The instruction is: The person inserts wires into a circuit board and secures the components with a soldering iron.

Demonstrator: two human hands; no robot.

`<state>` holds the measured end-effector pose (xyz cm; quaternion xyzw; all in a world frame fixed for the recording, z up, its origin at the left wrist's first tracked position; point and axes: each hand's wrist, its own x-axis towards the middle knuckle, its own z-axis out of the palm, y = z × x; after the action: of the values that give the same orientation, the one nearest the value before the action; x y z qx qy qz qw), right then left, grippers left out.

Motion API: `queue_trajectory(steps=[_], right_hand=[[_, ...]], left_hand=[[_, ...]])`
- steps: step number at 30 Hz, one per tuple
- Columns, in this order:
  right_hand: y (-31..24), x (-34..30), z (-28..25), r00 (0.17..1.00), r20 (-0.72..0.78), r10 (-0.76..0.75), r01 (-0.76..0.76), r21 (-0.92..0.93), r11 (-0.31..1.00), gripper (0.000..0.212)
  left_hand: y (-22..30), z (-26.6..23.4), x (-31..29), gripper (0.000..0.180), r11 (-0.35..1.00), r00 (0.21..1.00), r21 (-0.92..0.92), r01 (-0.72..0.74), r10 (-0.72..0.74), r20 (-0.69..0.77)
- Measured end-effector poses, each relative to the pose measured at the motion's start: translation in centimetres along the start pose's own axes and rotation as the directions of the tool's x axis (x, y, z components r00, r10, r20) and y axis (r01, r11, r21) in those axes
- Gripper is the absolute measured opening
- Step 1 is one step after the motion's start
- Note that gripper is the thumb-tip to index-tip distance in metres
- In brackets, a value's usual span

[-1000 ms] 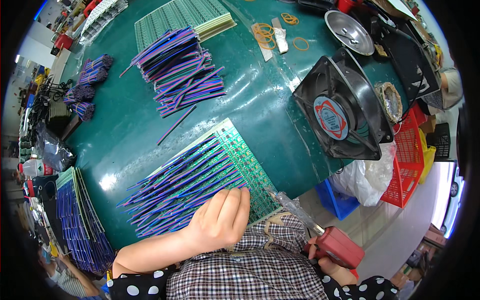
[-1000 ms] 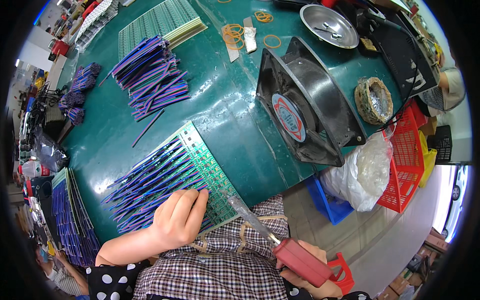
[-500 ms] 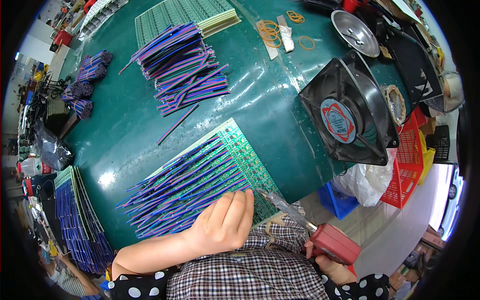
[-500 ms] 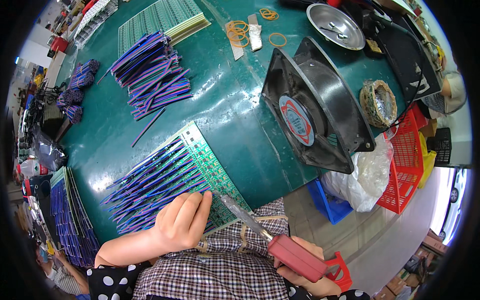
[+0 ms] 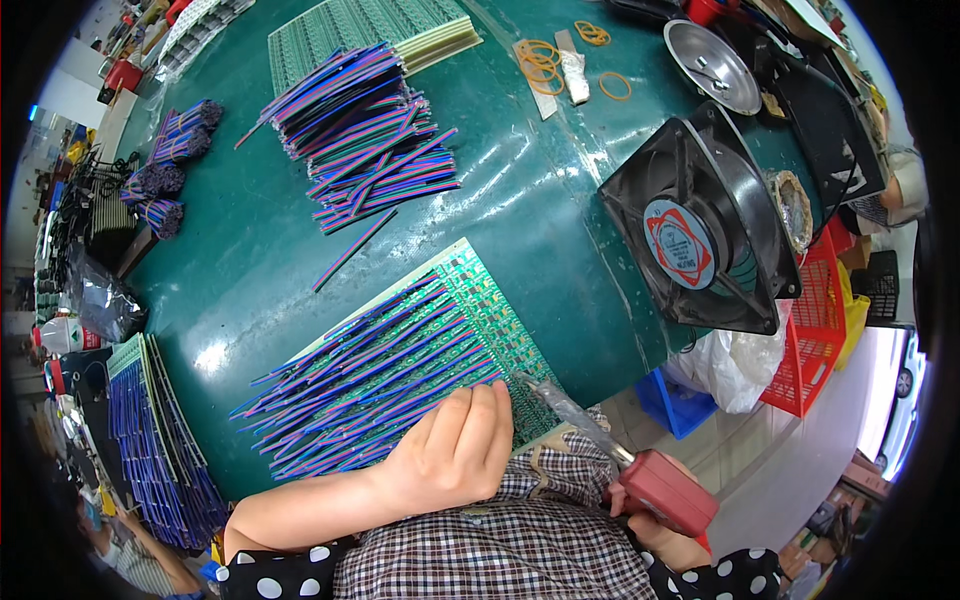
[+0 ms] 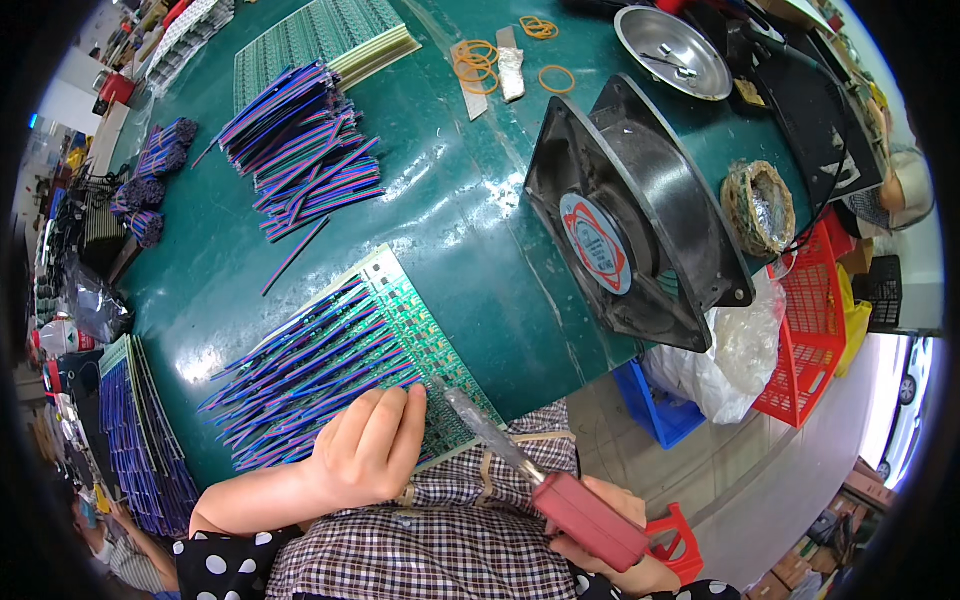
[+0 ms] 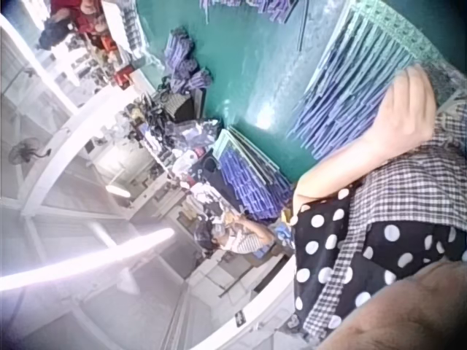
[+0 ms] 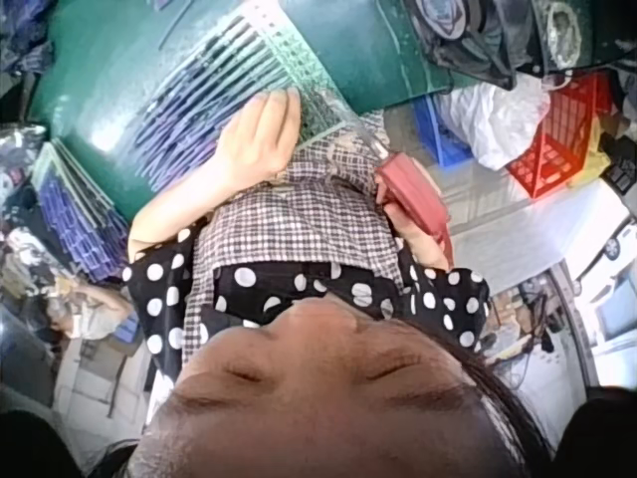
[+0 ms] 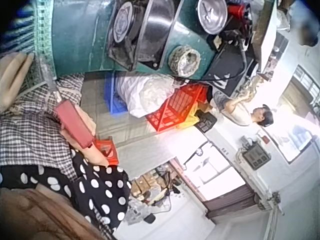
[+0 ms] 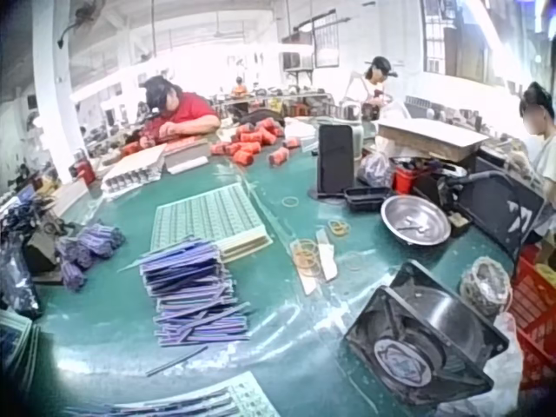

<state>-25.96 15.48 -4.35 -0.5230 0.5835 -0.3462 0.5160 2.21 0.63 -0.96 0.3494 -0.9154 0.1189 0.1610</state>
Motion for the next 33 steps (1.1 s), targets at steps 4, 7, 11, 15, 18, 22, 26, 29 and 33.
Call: queue_trajectory(steps=[4,7,11,15,18,22,26,29,33], right_hand=[[-0.8,0.6,-0.3,0.994,0.048,-0.096,0.097,-0.025,0.995,0.072],[-0.8,1.1,0.0,1.0,0.024,-0.003,0.003,-0.009,1.0,0.071],[-0.9,2.2,0.1,0.953,0.067,-0.296,0.303,-0.159,0.94,0.07],[-0.7,0.8,0.2,0.997,0.04,-0.071,0.073,-0.032,0.997,0.071],[-1.5,1.5,-0.2,0.97,0.083,-0.229,0.24,-0.167,0.956,0.071],[-1.2,1.3,-0.6,0.94,0.093,-0.327,0.34,-0.294,0.893,0.071],[-1.6,0.8,-0.2,0.98,0.045,-0.195,0.2,-0.181,0.963,0.069],[-1.6,0.5,0.2,1.0,0.007,-0.018,0.019,-0.086,0.996,0.062],[-3.0,2.7,-0.6,0.949,0.153,-0.277,0.31,-0.281,0.908,0.045]], left_hand=[[-0.1,-0.2,0.2,0.017,0.999,0.999,0.028,-0.029,0.028,0.016],[0.0,-0.1,0.3,0.016,0.999,1.0,0.034,-0.018,0.018,0.008],[-0.1,-0.1,0.2,0.015,0.999,1.0,0.04,-0.031,0.031,0.004],[0.0,-0.1,0.2,0.02,0.999,0.999,0.037,-0.038,0.038,0.019],[0.1,-0.1,0.0,0.023,0.998,0.999,0.041,-0.042,0.042,0.012],[0.1,-0.1,0.0,0.023,0.997,0.998,0.058,-0.056,0.056,0.008],[0.0,-0.1,0.0,0.022,0.996,0.998,0.065,-0.066,0.066,0.009],[0.0,-0.1,0.1,0.022,0.994,0.997,0.073,-0.077,0.077,0.004],[-0.1,-0.1,0.1,0.022,0.988,0.995,0.114,-0.102,0.1,0.018]])
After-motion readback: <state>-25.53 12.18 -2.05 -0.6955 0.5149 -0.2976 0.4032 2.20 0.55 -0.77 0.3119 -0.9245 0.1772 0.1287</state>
